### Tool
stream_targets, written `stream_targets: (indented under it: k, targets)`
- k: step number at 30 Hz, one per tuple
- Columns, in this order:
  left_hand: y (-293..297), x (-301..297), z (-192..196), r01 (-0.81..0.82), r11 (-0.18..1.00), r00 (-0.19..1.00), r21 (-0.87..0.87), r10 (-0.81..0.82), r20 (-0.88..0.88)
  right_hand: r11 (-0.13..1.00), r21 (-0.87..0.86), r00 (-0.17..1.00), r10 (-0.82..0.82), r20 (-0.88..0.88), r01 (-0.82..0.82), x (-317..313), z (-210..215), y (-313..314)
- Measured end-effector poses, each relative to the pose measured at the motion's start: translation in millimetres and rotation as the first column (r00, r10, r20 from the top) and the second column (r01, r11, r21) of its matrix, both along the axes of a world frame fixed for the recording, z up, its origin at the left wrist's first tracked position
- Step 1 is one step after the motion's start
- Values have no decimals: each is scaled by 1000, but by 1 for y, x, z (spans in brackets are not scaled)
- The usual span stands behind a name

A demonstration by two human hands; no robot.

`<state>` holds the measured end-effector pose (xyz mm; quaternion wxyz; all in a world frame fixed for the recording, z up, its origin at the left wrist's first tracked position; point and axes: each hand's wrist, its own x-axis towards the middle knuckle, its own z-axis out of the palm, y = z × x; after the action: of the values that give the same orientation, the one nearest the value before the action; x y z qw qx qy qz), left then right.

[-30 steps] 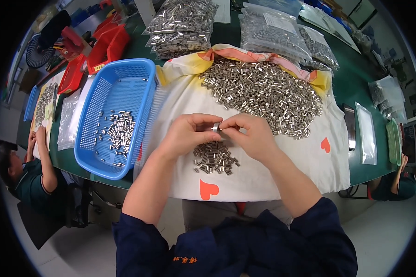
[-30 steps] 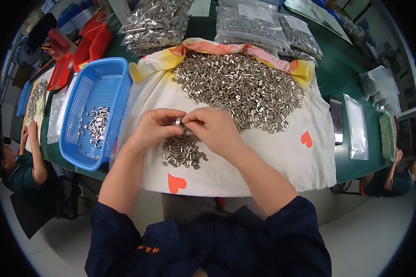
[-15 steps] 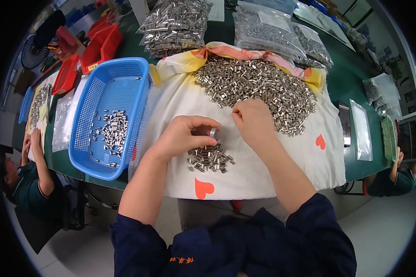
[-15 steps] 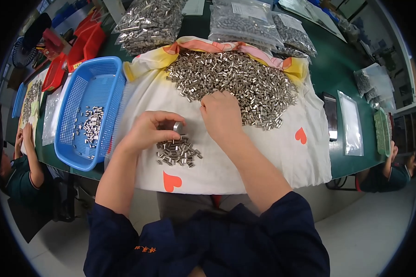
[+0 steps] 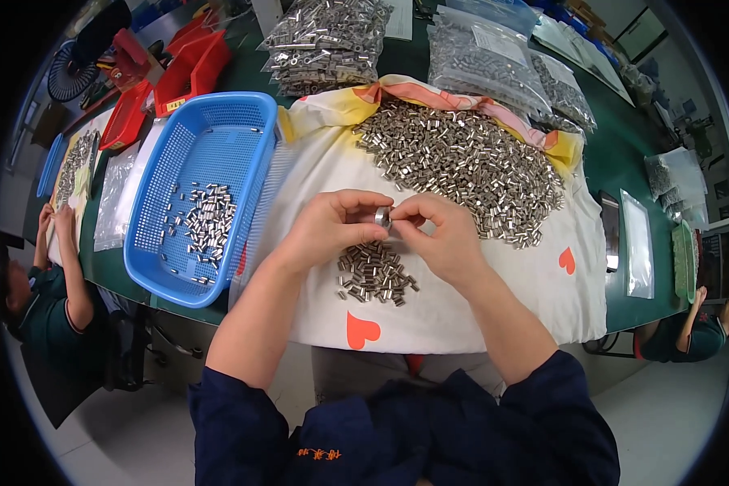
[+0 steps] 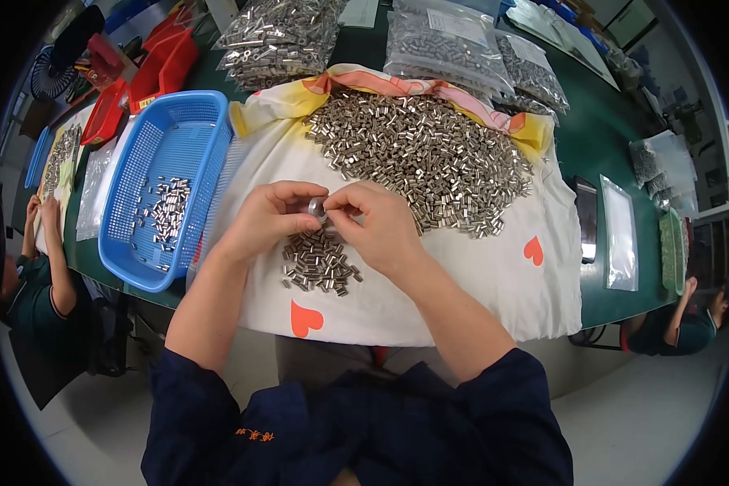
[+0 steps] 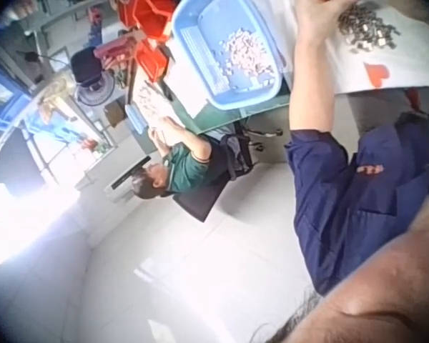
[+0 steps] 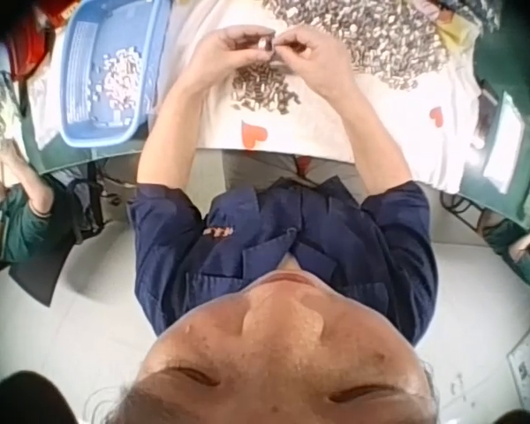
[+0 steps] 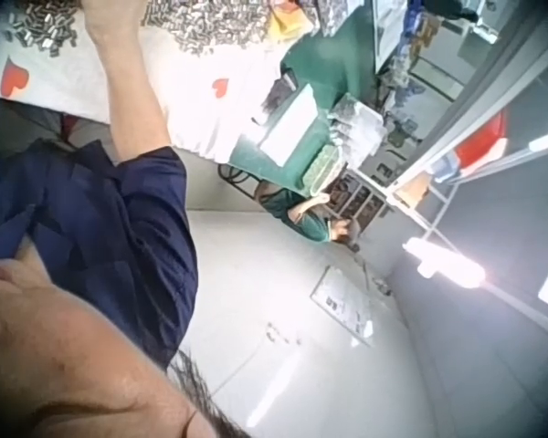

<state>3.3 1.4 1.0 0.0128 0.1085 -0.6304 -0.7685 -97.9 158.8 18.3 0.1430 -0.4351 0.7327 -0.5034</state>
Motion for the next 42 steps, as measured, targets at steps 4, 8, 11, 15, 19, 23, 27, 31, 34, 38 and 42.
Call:
stream_targets:
  k: [4, 8, 11, 15, 19, 23, 27, 31, 34, 38, 42]
  targets:
    - [1, 0, 1, -11, 1000, 1000, -29, 11, 2, 1000, 29, 999, -8, 34, 7, 2, 3, -1]
    - [3, 0, 3, -29, 995, 999, -99, 31, 26, 1000, 6, 992, -8, -129, 8, 5, -2, -1]
    - [6, -2, 2, -40, 990, 998, -133, 46, 47, 998, -37, 910, -57, -412, 47, 8, -5, -2]
    - [2, -1, -4, -30, 998, 999, -62, 31, 19, 1000, -7, 985, -25, -171, 24, 2, -5, 2]
    - [4, 1, 2, -6, 989, 999, -147, 13, 44, 991, 129, 998, 24, 64, -32, -2, 4, 3]
    - [3, 3, 4, 9, 993, 999, -116, -2, 54, 996, 87, 1000, 21, 20, -23, -12, 5, 4]
    - [8, 2, 16, 117, 953, 990, -279, -91, 106, 961, 82, 906, -217, -363, 263, -36, -8, 10]
    - [8, 3, 14, 145, 923, 989, -356, -130, 64, 924, 226, 804, -127, -580, 309, -32, -17, 2]
    - [6, 3, 12, 133, 930, 991, -343, -116, 70, 912, 269, 824, -116, -555, 309, -30, -16, 1]
    - [6, 2, 11, 130, 933, 991, -335, -116, 61, 906, 348, 884, -57, -464, 241, -29, -13, 7]
    - [5, 2, 12, 157, 932, 986, -325, -129, 107, 933, 245, 828, -89, -554, 264, -30, -20, 7]
